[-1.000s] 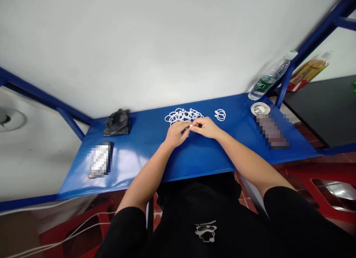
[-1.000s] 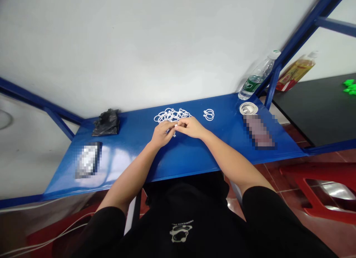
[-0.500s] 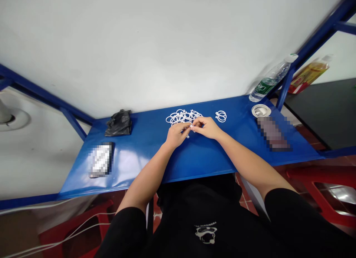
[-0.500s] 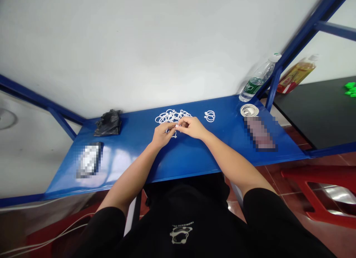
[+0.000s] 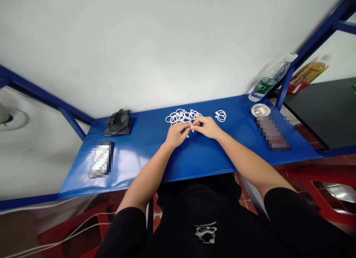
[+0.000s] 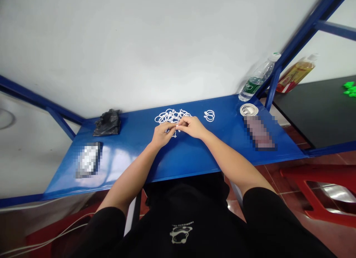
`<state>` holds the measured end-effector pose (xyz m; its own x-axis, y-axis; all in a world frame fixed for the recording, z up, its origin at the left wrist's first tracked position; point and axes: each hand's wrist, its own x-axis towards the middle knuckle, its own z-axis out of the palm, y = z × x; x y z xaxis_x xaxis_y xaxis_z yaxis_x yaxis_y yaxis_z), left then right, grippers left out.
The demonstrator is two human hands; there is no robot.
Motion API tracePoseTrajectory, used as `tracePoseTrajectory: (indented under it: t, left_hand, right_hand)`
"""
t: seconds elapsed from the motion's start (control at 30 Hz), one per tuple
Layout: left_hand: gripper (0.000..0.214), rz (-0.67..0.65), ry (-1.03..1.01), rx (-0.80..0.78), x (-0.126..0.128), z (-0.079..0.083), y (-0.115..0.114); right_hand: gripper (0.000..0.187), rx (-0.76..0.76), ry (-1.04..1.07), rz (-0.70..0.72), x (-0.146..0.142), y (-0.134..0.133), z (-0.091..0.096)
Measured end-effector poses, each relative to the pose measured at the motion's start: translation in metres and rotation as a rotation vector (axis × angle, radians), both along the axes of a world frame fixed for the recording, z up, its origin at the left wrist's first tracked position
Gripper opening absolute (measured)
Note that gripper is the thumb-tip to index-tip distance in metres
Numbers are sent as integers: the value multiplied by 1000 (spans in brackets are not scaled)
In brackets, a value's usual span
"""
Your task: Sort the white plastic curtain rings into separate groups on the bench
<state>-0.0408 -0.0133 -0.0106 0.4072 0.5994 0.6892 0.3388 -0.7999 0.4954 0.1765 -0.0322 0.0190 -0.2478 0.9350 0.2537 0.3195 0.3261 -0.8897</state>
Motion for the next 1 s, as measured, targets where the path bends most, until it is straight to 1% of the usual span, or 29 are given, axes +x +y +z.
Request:
tracePoseTrajectory:
  t: [0.23,0.5,0.77,1.0]
  left_hand:
    - [17,26,-36,-17,0,4,-2]
    - [15,17,-30,-13,0,2,-2]
    - [13,-5,31,-20,-2,2,-1]
    - [12,-8,41,-20,-4,2,0]
  right_hand:
    - [25,40,-53,1,0,0,2]
    - [22,89,-112,13,0,0,3]
    - [18,84,-156,52,0,0,1]
    - [18,88,-163,74,0,0,1]
